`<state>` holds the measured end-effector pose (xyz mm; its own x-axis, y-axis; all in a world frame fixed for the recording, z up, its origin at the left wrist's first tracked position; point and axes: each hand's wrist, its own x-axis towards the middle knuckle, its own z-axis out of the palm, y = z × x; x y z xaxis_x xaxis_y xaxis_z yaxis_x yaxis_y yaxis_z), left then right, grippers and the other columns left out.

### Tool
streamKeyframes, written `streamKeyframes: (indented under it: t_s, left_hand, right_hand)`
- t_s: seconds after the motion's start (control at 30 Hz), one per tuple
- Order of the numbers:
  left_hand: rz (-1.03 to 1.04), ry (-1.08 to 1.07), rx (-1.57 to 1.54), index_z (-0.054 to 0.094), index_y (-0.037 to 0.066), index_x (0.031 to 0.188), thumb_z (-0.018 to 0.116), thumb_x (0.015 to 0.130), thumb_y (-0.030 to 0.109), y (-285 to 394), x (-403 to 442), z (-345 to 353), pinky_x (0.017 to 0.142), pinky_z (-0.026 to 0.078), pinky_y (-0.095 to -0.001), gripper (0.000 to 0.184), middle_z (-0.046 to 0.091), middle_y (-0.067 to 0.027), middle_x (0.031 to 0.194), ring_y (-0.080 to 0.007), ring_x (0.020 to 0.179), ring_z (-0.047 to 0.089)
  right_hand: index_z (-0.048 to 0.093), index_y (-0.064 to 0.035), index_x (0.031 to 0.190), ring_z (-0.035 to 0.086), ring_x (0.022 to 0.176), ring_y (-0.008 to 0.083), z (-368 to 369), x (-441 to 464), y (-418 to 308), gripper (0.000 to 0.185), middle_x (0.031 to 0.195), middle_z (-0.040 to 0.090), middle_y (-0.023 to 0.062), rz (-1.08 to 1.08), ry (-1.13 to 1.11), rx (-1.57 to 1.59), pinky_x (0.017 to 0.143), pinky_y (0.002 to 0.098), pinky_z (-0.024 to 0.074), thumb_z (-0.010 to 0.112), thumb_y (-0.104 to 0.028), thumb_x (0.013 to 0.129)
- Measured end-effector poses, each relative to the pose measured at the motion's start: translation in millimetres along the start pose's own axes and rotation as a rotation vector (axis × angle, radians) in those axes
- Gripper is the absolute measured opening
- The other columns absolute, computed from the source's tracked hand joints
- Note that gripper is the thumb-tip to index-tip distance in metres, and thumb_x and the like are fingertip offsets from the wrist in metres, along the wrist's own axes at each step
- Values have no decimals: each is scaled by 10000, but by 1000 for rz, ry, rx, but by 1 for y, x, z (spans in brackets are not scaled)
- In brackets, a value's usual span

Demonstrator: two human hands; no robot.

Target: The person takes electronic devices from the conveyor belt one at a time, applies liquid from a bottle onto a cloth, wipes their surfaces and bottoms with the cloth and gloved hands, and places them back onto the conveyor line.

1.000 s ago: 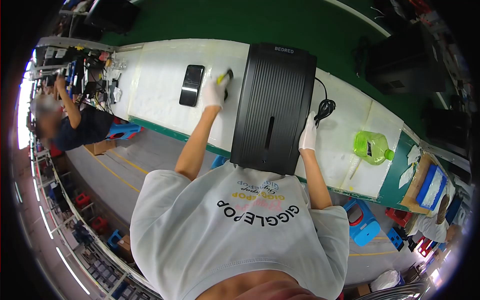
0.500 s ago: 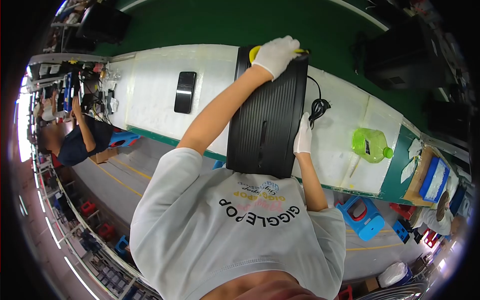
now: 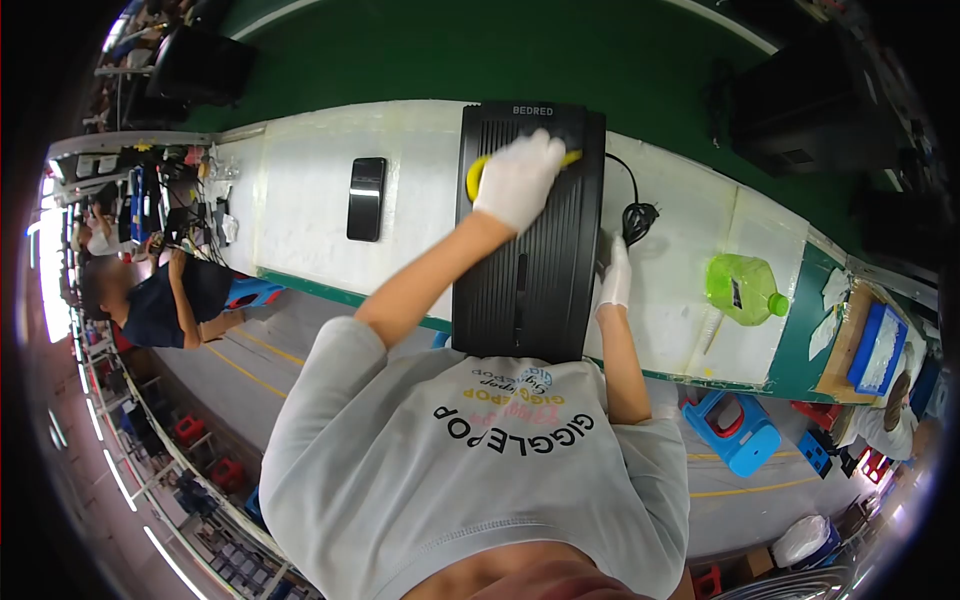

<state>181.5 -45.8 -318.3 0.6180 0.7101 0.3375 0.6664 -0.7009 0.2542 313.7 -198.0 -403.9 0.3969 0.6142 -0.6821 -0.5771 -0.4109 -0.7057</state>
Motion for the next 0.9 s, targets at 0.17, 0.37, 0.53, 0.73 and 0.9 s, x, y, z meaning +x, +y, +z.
streamKeyframes:
  t_s: [0.17,0.37,0.53,0.73,0.9]
  left_hand:
    - [49,-94,-10,493,93,808,580,754,74,23,-49,-14,569,469,-350,104,477,-57,767,-225,697,555]
    - [93,25,-28,511,82,821,596,762,94,-16,15,3,605,481,-380,104,518,-80,780,-259,728,573]
    - [-32,72,113,543,92,860,617,831,205,-37,68,24,655,492,-378,138,548,-74,816,-255,779,598]
    - [206,-128,115,562,103,842,617,792,171,10,53,20,680,487,-380,101,564,-69,828,-272,762,579]
    - [336,-216,-254,584,101,830,621,781,116,27,15,14,717,469,-359,63,539,-48,846,-242,807,540]
  right_hand:
    - [536,23,1275,544,1088,149,-20,51,0,573,1239,594,65,-175,94,-108,983,265,352,514,-437,934]
    - [592,-50,1053,612,824,364,-53,121,-114,262,899,636,170,-972,407,-1657,692,426,496,376,-157,950]
    - [575,-24,1152,574,999,413,-52,111,-136,347,1098,602,248,-677,35,-1915,889,445,450,359,-200,945]
    - [498,19,1225,492,1093,478,10,44,-45,585,1215,502,316,-488,0,-954,943,473,390,224,-440,986]
    - [497,36,1250,463,1168,435,6,41,2,649,1245,503,298,-420,-103,-758,998,411,355,294,-509,961]
